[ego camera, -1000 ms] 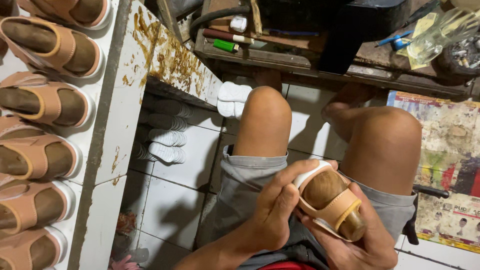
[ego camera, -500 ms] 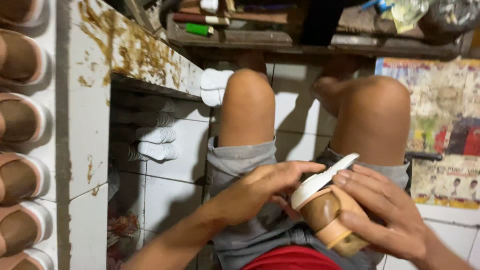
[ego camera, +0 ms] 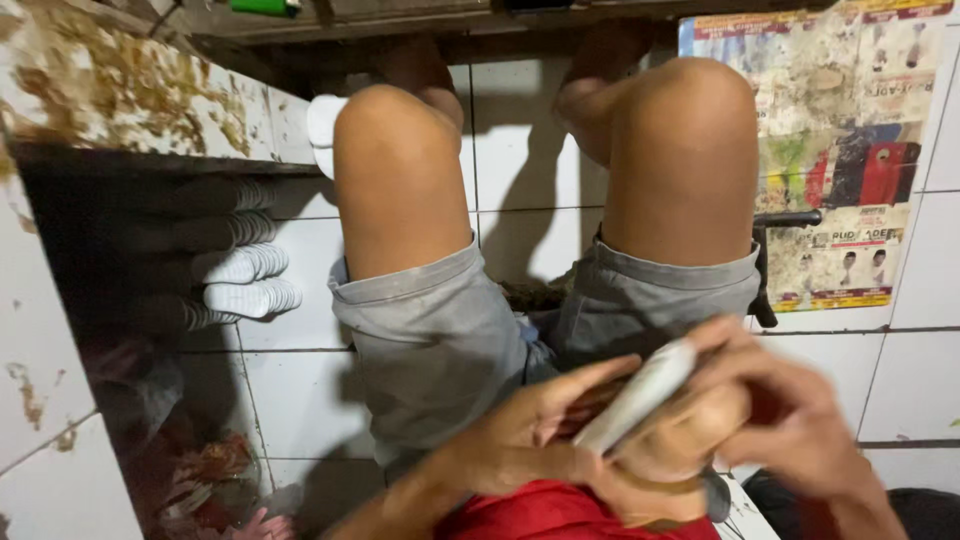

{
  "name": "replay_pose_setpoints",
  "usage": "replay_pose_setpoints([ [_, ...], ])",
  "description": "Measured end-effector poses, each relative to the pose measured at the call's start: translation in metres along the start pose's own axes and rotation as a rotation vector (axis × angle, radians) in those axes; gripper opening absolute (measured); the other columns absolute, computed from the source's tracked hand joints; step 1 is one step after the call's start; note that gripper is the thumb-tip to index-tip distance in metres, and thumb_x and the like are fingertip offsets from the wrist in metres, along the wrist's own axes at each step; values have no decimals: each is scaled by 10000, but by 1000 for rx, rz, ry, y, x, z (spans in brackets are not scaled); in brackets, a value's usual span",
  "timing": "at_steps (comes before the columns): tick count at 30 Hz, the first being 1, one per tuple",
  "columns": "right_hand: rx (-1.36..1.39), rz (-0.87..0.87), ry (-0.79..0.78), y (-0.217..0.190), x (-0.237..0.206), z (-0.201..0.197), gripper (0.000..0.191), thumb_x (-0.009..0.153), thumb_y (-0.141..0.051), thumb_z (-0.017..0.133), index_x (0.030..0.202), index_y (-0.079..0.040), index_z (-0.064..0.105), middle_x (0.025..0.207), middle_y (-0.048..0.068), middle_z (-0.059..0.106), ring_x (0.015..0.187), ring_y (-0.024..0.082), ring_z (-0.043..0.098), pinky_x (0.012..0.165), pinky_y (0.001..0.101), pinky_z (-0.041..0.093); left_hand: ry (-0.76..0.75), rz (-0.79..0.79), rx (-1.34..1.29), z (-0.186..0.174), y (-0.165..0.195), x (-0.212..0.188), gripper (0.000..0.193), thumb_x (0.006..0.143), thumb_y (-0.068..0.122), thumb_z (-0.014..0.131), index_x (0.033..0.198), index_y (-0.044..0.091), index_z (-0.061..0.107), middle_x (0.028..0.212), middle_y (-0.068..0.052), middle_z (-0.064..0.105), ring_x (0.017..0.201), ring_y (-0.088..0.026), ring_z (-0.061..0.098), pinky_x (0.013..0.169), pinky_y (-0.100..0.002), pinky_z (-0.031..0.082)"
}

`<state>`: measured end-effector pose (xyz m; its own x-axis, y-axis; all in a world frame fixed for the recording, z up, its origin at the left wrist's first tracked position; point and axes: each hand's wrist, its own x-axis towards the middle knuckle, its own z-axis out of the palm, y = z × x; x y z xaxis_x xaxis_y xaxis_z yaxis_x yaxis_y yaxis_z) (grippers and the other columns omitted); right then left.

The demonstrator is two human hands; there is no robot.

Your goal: The person heats a white sandal sole on a gas stove and presses it onto a brown sandal upper. They then use a curved metal tool to trim and smooth the edges of the attached sole. The process is repeated for a second sandal, with finished units placed on a nearby shelf.

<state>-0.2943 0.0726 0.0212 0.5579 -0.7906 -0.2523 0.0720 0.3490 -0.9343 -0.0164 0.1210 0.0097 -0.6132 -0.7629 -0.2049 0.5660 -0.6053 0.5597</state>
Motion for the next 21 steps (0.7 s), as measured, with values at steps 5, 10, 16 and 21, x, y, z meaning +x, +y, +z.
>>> replay_pose_setpoints([
  [5,11,132,181,11,-2,51,656,730,51,864,1320,33,578,1247,147,574,1167,242,612,990,394,525,251,83,-42,13,-27,-16,706,1111,462,417,1613,-28,332,1530,-103,509,1402,-140,489,1209,-296,373],
  [10,-145,78,187,2,17,73,576,770,33,799,1304,36,585,1315,108,531,1214,208,589,1043,360,509,389,206,-7,8,-35,-14,621,1157,409,309,1552,-61,398,1476,-126,549,1360,-165,526,1193,-316,389],
  [16,-165,136,341,5,20,89,729,682,18,882,1320,22,529,1243,102,563,1152,186,598,1018,343,490,525,272,34,10,-37,-15,523,1170,334,381,1451,-81,532,1312,-124,658,1198,-154,620,1063,-312,491],
  [21,-255,142,339,3,21,93,617,673,2,879,1217,20,587,1213,98,555,1148,187,612,1011,348,513,690,168,236,11,-32,-19,477,1124,320,426,1304,-52,663,1105,-83,747,1000,-105,662,874,-272,550],
])
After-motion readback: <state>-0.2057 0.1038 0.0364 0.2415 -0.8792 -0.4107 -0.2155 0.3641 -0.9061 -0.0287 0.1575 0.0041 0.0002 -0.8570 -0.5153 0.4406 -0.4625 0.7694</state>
